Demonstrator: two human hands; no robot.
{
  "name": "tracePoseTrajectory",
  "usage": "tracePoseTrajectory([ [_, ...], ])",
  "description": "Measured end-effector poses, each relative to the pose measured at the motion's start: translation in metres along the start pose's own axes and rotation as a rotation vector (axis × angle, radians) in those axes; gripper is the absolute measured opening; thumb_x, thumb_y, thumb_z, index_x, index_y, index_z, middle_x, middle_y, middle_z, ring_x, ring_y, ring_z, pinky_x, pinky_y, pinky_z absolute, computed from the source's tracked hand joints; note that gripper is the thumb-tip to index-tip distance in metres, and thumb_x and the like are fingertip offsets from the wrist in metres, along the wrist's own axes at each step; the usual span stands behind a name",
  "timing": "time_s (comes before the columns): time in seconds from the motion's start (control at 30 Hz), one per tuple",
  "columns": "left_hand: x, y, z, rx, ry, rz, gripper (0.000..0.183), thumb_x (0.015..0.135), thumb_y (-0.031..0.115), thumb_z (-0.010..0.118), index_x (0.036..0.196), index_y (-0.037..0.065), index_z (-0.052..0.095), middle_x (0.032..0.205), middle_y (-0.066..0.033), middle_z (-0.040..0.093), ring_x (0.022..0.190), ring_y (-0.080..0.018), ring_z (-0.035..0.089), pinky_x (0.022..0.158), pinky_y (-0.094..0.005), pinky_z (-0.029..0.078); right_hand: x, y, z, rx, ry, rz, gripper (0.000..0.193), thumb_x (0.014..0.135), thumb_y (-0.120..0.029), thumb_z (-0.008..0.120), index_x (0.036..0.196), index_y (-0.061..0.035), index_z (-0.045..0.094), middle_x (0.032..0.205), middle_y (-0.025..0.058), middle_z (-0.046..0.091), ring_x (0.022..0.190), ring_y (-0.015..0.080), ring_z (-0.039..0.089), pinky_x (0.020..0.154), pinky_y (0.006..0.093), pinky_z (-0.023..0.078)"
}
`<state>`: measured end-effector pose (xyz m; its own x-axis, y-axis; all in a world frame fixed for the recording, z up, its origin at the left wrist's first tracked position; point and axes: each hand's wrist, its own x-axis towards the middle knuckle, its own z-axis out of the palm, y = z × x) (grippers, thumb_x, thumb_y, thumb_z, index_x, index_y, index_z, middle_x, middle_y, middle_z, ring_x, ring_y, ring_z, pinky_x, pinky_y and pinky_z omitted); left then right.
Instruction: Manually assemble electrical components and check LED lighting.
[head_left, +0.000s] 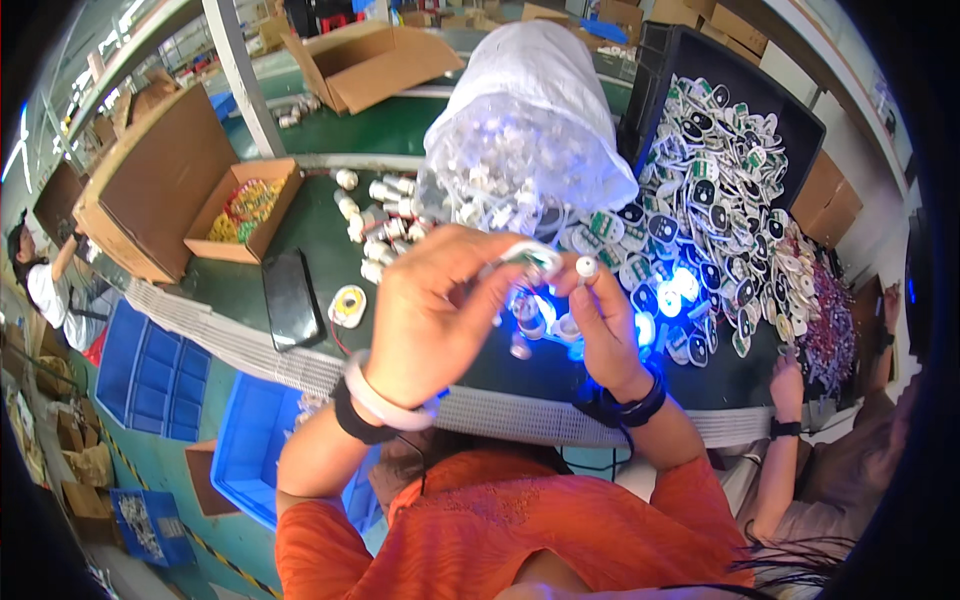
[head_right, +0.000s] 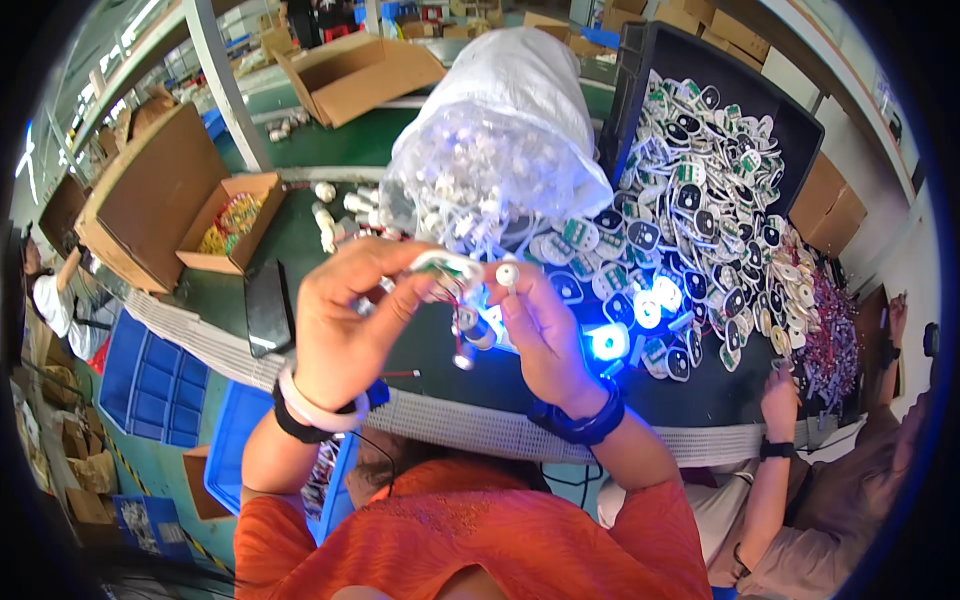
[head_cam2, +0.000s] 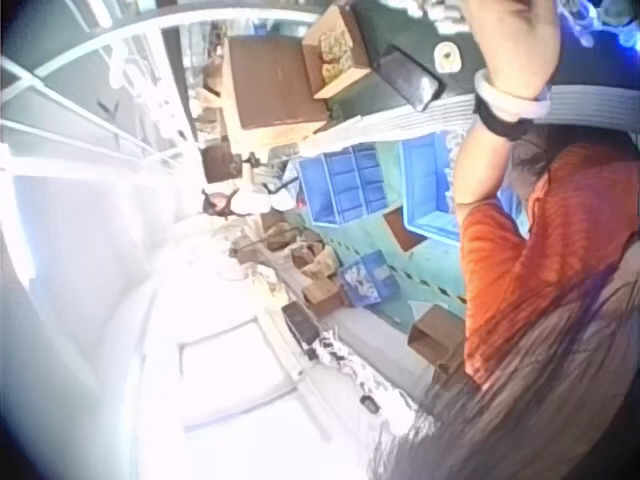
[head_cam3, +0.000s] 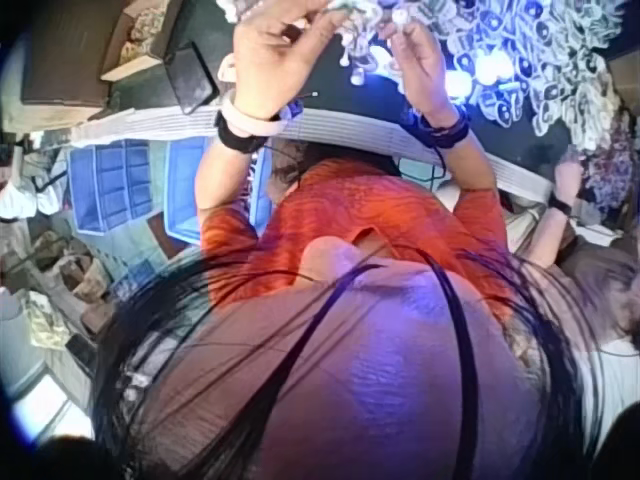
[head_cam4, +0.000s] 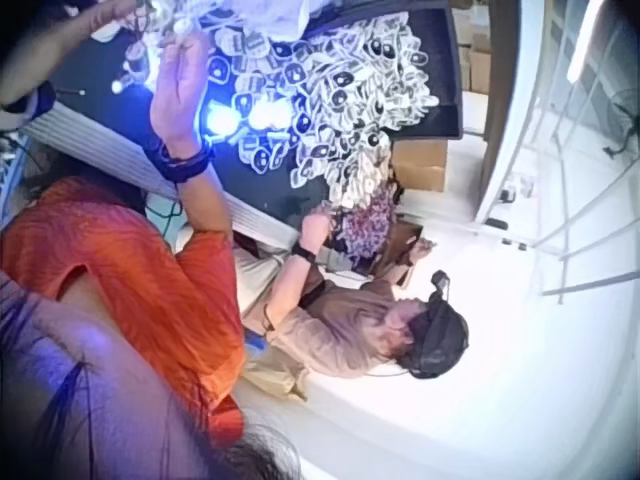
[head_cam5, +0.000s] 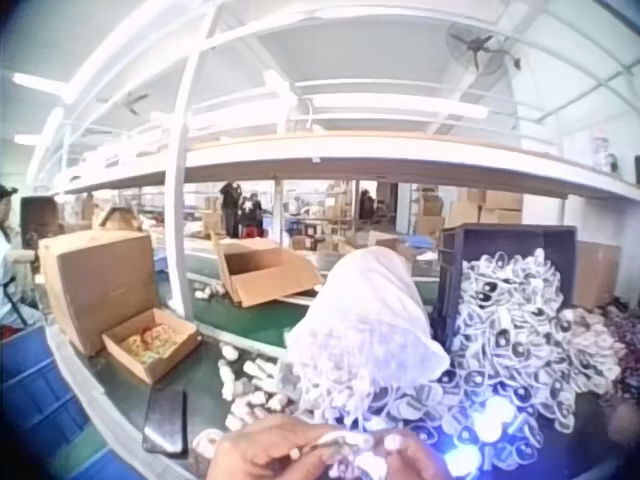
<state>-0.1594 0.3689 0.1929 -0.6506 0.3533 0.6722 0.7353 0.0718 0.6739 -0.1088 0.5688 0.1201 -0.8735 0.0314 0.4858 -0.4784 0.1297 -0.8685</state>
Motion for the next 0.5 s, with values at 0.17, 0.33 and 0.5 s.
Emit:
tracePoseTrajectory([
  [0.17,0.029,0.014,0.017,-0.127,-0.097,0.024,0.02,0.086,0.003,0.069,0.106,0.002,0.071,0.09,-0.0071,0.067,0.074,-0.0132,0.06,0.064,-0.0247,0.046,0.002,-0.015,0.008,0.239,-0.052,-0.02,0.034,0.107,-0.03,0.035,0.122,-0.0018,0.049,0.112,0.0101,0.064,0.086,0.011,0.059,0.081,0.0283,0.05],
  [0.33,0.041,0.016,0.031,-0.182,-0.187,-0.085,0.019,0.091,0.007,0.067,0.109,0.001,0.069,0.095,-0.0049,0.065,0.086,-0.0106,0.061,0.075,-0.0235,0.047,-0.008,-0.002,0.002,0.383,-0.123,0.042,0.043,0.107,-0.035,0.031,0.125,0.0004,0.048,0.106,0.012,0.065,0.089,0.0143,0.063,0.078,0.0284,0.051],
  [0.5,0.04,0.003,0.04,-0.208,-0.188,-0.08,0.019,0.092,0.004,0.066,0.11,0.001,0.069,0.101,-0.0072,0.068,0.093,-0.0132,0.063,0.082,-0.0264,0.048,-0.02,-0.003,0.004,0.491,-0.113,0.1,0.04,0.108,-0.03,0.03,0.123,0.0022,0.047,0.102,0.0123,0.063,0.088,0.0162,0.063,0.079,0.0303,0.051],
])
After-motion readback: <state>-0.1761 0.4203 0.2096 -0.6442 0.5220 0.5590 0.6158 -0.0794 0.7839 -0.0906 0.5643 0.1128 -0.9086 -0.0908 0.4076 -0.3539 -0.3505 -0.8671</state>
